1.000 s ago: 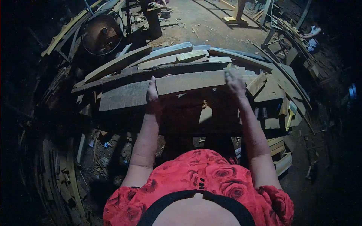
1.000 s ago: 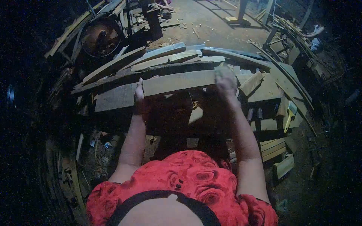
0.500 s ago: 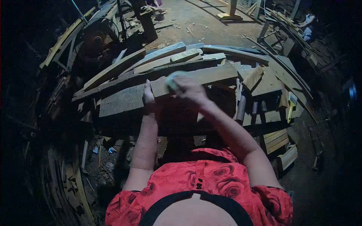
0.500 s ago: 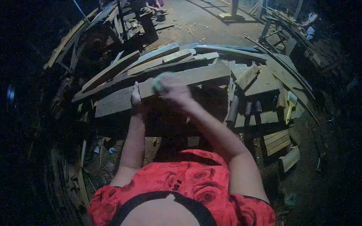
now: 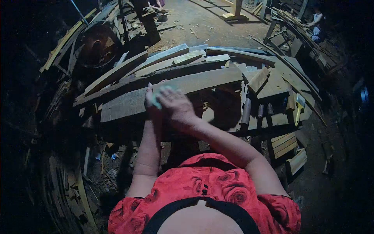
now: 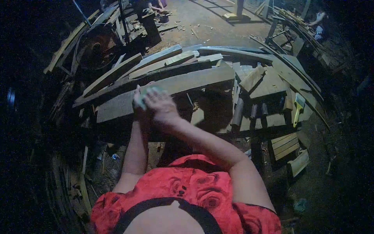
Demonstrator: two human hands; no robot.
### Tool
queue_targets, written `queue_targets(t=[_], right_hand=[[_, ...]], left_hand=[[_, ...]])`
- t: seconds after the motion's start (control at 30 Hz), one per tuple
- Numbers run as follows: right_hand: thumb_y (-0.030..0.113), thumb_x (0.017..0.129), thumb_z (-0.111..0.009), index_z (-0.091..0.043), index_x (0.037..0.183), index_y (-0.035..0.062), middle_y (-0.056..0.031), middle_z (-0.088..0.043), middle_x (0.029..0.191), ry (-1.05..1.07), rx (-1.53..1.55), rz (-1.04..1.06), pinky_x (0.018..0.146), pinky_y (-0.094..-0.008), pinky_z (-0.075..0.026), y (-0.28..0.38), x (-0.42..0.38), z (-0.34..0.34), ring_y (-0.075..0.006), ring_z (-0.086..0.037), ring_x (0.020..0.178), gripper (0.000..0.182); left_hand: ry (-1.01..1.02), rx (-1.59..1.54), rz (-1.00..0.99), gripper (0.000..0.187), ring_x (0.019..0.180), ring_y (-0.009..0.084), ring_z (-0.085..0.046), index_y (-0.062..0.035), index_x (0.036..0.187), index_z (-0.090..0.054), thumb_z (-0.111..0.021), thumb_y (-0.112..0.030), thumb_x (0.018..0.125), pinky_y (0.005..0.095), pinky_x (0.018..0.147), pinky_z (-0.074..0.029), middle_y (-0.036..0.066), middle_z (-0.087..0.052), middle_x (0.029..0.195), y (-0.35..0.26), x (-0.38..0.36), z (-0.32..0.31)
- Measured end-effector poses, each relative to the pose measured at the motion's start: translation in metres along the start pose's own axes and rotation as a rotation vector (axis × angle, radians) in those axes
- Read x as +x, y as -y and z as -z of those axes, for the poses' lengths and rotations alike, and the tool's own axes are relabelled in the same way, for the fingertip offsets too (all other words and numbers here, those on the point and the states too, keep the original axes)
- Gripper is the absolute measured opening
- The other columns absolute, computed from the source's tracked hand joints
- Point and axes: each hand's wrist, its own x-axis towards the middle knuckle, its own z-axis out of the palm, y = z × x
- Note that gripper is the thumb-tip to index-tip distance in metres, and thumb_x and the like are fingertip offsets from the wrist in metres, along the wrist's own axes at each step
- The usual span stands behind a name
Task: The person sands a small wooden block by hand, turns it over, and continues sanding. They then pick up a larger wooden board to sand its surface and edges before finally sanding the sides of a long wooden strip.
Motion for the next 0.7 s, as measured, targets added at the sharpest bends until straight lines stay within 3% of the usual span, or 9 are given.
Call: queue_targets(t=[0.1, 0.17, 0.23, 0.3, 0.37, 0.43, 0.5, 0.6, 0.7], right_hand=[[0.013, 0.073, -0.061, -0.058, 0.114, 0.0053, -0.0166, -0.057, 0.118, 0.053, 0.112, 0.098, 0.103, -0.0403, -0.034, -0.013, 0.002, 0.023, -0.0339, -0.050, 0.116, 0.042], [0.010, 0.076, -0.060, -0.059, 0.111, 0.0031, -0.0162, -0.058, 0.116, -0.091, 0.225, 0.113, 0.098, -0.0396, -0.039, -0.071, -0.012, 0.024, -0.0316, -0.053, 0.113, 0.036], [0.019, 0.083, -0.059, -0.060, 0.108, 0.0027, -0.0174, -0.061, 0.107, 0.098, -0.034, -0.222, 0.089, -0.0421, -0.043, -0.110, -0.016, 0.071, -0.0335, -0.057, 0.101, 0.030], [0.021, 0.086, -0.056, -0.062, 0.102, 0.0024, -0.0179, -0.061, 0.102, -0.104, -0.296, -0.288, 0.083, -0.0415, -0.045, -0.192, -0.042, 0.065, -0.0348, -0.058, 0.096, 0.026], [0.022, 0.086, -0.055, -0.062, 0.100, 0.0022, -0.0183, -0.062, 0.100, -0.247, -0.434, -0.281, 0.081, -0.0405, -0.046, -0.186, -0.036, 0.070, -0.0349, -0.058, 0.095, 0.025], [0.024, 0.086, -0.056, -0.062, 0.102, 0.0022, -0.0178, -0.062, 0.101, -0.115, -0.301, -0.354, 0.084, -0.0411, -0.045, -0.157, -0.028, 0.057, -0.0348, -0.058, 0.096, 0.028], [0.026, 0.085, -0.057, -0.061, 0.107, 0.0034, -0.0166, -0.061, 0.108, -0.062, 0.036, -0.204, 0.092, -0.0416, -0.040, -0.104, -0.015, 0.028, -0.0332, -0.056, 0.103, 0.031], [0.029, 0.086, -0.056, -0.060, 0.113, 0.0075, -0.0147, -0.055, 0.122, 0.023, 0.067, 0.024, 0.103, -0.0389, -0.033, -0.012, 0.007, 0.001, -0.0290, -0.048, 0.117, 0.035], [0.033, 0.087, -0.054, -0.059, 0.116, 0.0101, -0.0140, -0.052, 0.126, 0.174, 0.224, -0.066, 0.105, -0.0377, -0.029, -0.022, 0.025, 0.002, -0.0279, -0.044, 0.122, 0.037]], left_hand=[[0.011, 0.070, -0.045, 0.057, 0.094, 0.0270, -0.058, 0.0025, 0.114, -0.054, -0.029, -0.045, 0.095, 0.0406, 0.087, -0.046, 0.016, -0.060, 0.106, -0.001, -0.007, -0.010], [-0.048, 0.073, -0.065, 0.055, 0.097, 0.0270, -0.058, 0.0021, 0.112, -0.055, -0.030, -0.044, 0.095, 0.0393, 0.087, -0.046, 0.015, -0.060, 0.107, -0.001, -0.010, -0.017], [-0.091, 0.091, -0.057, 0.055, 0.097, 0.0269, -0.058, 0.0024, 0.111, -0.056, -0.031, -0.043, 0.095, 0.0387, 0.087, -0.046, 0.015, -0.061, 0.106, -0.003, -0.012, -0.021], [-0.131, 0.111, -0.045, 0.054, 0.097, 0.0269, -0.059, 0.0027, 0.109, -0.057, -0.031, -0.043, 0.095, 0.0382, 0.087, -0.047, 0.015, -0.061, 0.105, -0.002, -0.010, -0.021], [-0.192, 0.165, -0.110, 0.057, 0.088, 0.0264, -0.061, 0.0011, 0.107, -0.060, -0.027, -0.044, 0.095, 0.0382, 0.077, -0.051, 0.014, -0.063, 0.100, -0.001, -0.006, -0.021], [-0.203, 0.156, -0.092, 0.055, 0.088, 0.0262, -0.061, 0.0007, 0.107, -0.061, -0.028, -0.043, 0.096, 0.0374, 0.078, -0.050, 0.014, -0.063, 0.100, 0.000, -0.009, -0.022], [-0.223, 0.155, -0.079, 0.054, 0.088, 0.0259, -0.061, 0.0002, 0.107, -0.061, -0.029, -0.042, 0.096, 0.0365, 0.079, -0.050, 0.014, -0.063, 0.100, 0.000, -0.009, -0.018], [-0.096, 0.126, -0.176, 0.052, 0.090, 0.0260, -0.061, 0.0001, 0.106, -0.060, -0.032, -0.042, 0.095, 0.0360, 0.083, -0.048, 0.013, -0.063, 0.101, 0.011, 0.012, 0.016], [0.163, -0.096, -0.075, 0.054, 0.094, 0.0260, -0.059, 0.0020, 0.105, -0.059, -0.035, -0.044, 0.093, 0.0370, 0.087, -0.046, 0.014, -0.063, 0.102, 0.006, 0.002, 0.007]])
